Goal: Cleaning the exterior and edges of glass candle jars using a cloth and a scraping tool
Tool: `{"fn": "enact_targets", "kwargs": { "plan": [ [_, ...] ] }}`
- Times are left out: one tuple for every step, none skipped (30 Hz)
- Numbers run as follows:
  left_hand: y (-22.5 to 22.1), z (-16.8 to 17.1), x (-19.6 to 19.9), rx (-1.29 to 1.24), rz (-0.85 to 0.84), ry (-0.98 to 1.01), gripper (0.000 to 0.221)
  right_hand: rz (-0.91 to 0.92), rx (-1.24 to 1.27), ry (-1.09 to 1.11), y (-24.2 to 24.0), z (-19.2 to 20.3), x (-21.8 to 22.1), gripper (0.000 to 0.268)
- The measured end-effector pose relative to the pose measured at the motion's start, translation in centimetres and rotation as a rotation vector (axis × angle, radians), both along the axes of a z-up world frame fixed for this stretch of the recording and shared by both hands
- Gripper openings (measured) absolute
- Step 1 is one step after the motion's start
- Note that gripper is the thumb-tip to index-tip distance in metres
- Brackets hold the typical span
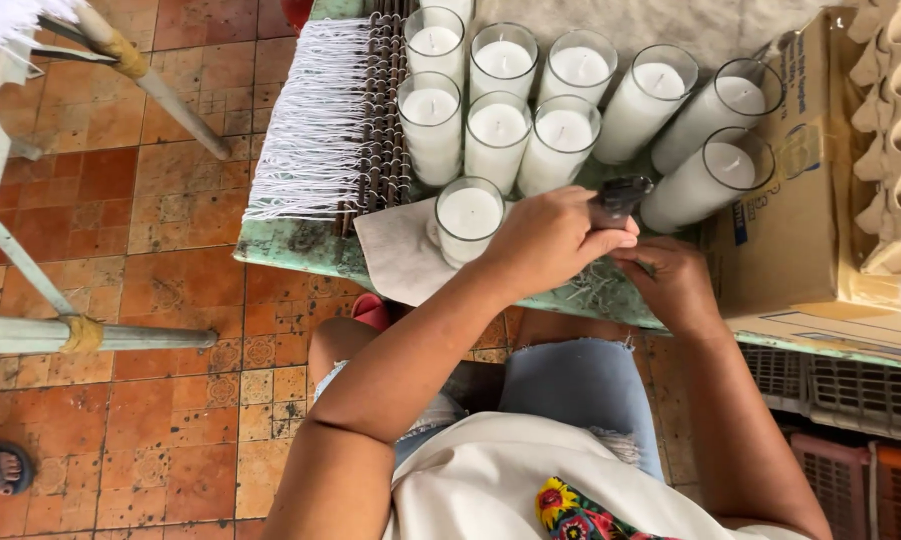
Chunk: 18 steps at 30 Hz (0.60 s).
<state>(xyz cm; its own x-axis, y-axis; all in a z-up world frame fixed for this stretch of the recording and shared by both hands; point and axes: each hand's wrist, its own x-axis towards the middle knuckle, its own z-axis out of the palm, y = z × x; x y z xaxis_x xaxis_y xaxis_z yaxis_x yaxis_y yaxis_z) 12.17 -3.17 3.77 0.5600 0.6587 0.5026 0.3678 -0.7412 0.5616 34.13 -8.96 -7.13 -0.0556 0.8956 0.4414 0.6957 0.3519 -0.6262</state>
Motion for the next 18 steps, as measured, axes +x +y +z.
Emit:
{"fn": "enact_targets", "kwargs": {
  "plan": [
    [-0.1, 0.3, -0.2, -0.023, 0.005, 0.003, 0.043, -0.007, -0.024, -0.004, 0.1, -0.4, 0.2, 0.014],
    [-0.1, 0.7, -0.4, -0.044, 0.014, 0.005, 0.045, -0.01, -0.044, -0.009, 0.4, -0.8, 0.3, 0.015],
    [-0.1, 0.9, -0.6, -0.043, 0.019, 0.007, 0.045, -0.005, -0.043, -0.006, 0.0, 0.2, -0.6, 0.015],
    [-0.1, 1.0, -0.9, -0.047, 0.021, 0.016, 0.043, -0.004, -0.014, 0.061, -0.2, 1.2, -1.3, 0.024],
    [-0.1, 1.1, -1.1, -0.05, 0.023, 0.024, 0.041, -0.003, 0.015, 0.128, -0.5, 2.3, -2.2, 0.036],
    [-0.4, 1.4, -1.4, -0.051, 0.025, 0.024, 0.041, 0.0, 0.014, 0.127, -0.5, 1.6, -2.1, 0.036],
    [-0.6, 1.6, -1.7, -0.08, -0.029, 0.002, 0.042, 0.034, 0.026, 0.155, -0.4, 0.9, -2.0, 0.026],
    [-0.9, 1.8, -1.9, -0.11, -0.087, -0.02, 0.043, 0.064, 0.037, 0.182, -0.5, 0.2, -1.8, 0.017],
    [-1.2, 2.4, -2.4, -0.112, -0.088, -0.021, 0.043, 0.064, 0.035, 0.181, -0.3, -0.3, -1.2, 0.017],
    [-1.4, 3.1, -2.9, -0.111, -0.122, -0.11, 0.034, -0.002, 0.053, 0.008, -0.2, -0.9, -0.5, 0.014],
    [-1.7, 3.7, -3.3, -0.109, -0.157, -0.199, 0.027, -0.067, 0.071, -0.166, -0.1, -1.4, 0.2, 0.014],
    [-1.4, 3.4, -4.1, -0.109, -0.158, -0.201, 0.027, -0.068, 0.071, -0.168, -0.4, -0.5, 0.0, 0.014],
    [-1.0, 3.1, -4.9, -0.127, -0.149, -0.314, 0.019, -0.019, 0.04, -0.169, -0.7, 0.5, -0.2, 0.014],
    [-0.6, 2.8, -5.7, -0.141, -0.138, -0.428, 0.013, 0.034, 0.013, -0.171, -0.7, 1.5, -0.4, 0.033],
    [0.1, 2.3, -6.9, -0.136, -0.136, -0.432, 0.013, 0.037, 0.018, -0.174, -1.0, 1.7, -0.7, 0.033],
    [0.9, 1.8, -8.2, -0.076, -0.069, -0.473, 0.01, 0.07, -0.001, -0.125, -1.2, 1.9, -1.0, 0.044],
    [1.6, 1.3, -9.6, -0.015, -0.002, -0.515, 0.009, 0.102, -0.021, -0.076, -1.4, 2.1, -1.4, 0.06],
    [1.8, 1.9, -10.7, -0.011, 0.004, -0.514, 0.009, 0.109, -0.018, -0.076, -1.2, 2.2, -2.5, 0.06]
  ]
}}
